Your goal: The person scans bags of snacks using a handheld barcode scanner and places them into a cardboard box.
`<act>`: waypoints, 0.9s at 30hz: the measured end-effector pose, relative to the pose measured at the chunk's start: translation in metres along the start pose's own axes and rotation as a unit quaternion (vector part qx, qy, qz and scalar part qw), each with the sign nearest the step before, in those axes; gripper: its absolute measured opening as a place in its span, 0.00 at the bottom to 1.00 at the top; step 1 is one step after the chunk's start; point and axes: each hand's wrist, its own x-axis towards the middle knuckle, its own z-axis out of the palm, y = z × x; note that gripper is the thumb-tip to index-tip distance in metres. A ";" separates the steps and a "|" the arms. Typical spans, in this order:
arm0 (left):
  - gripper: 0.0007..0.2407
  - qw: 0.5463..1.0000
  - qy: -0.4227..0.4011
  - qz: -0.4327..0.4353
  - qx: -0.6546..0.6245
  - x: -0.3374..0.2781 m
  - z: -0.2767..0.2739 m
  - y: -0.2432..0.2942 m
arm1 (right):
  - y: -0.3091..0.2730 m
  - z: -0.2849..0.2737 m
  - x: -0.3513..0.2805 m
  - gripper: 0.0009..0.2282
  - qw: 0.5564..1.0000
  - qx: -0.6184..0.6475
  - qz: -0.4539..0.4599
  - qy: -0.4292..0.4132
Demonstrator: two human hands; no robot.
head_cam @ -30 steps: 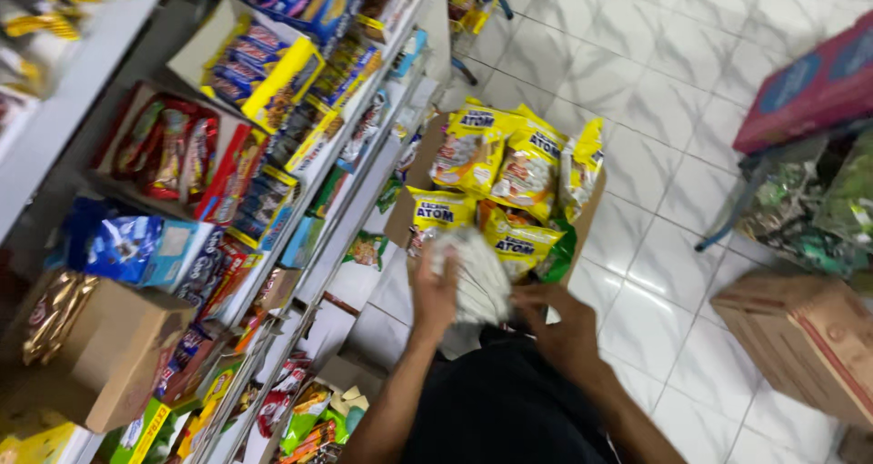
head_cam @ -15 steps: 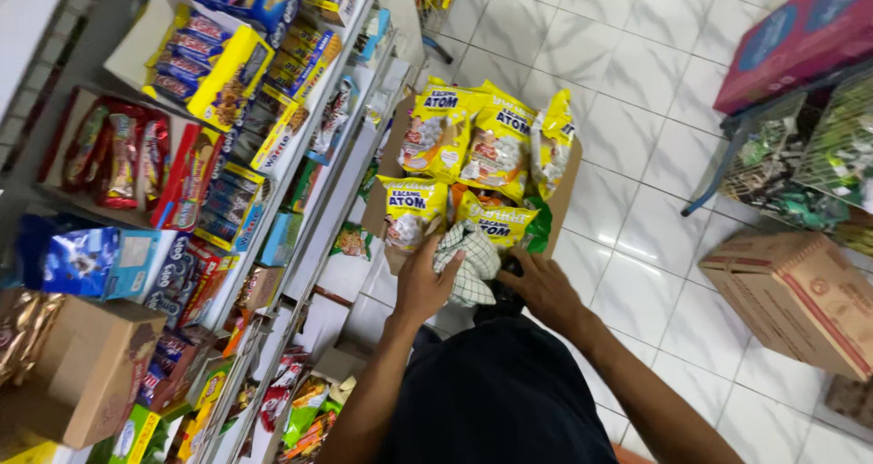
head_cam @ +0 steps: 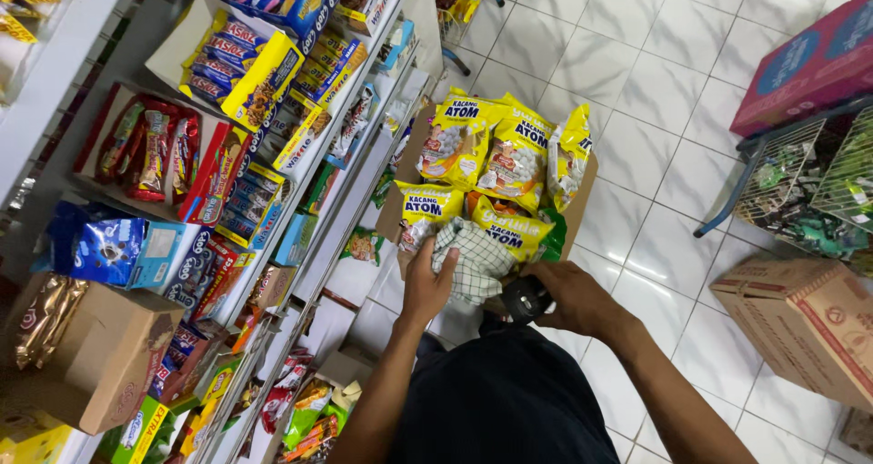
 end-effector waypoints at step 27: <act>0.12 0.975 -0.117 -0.071 -0.176 -0.012 -0.010 -0.027 | 0.011 0.032 -0.003 0.11 0.855 0.368 0.186 0.314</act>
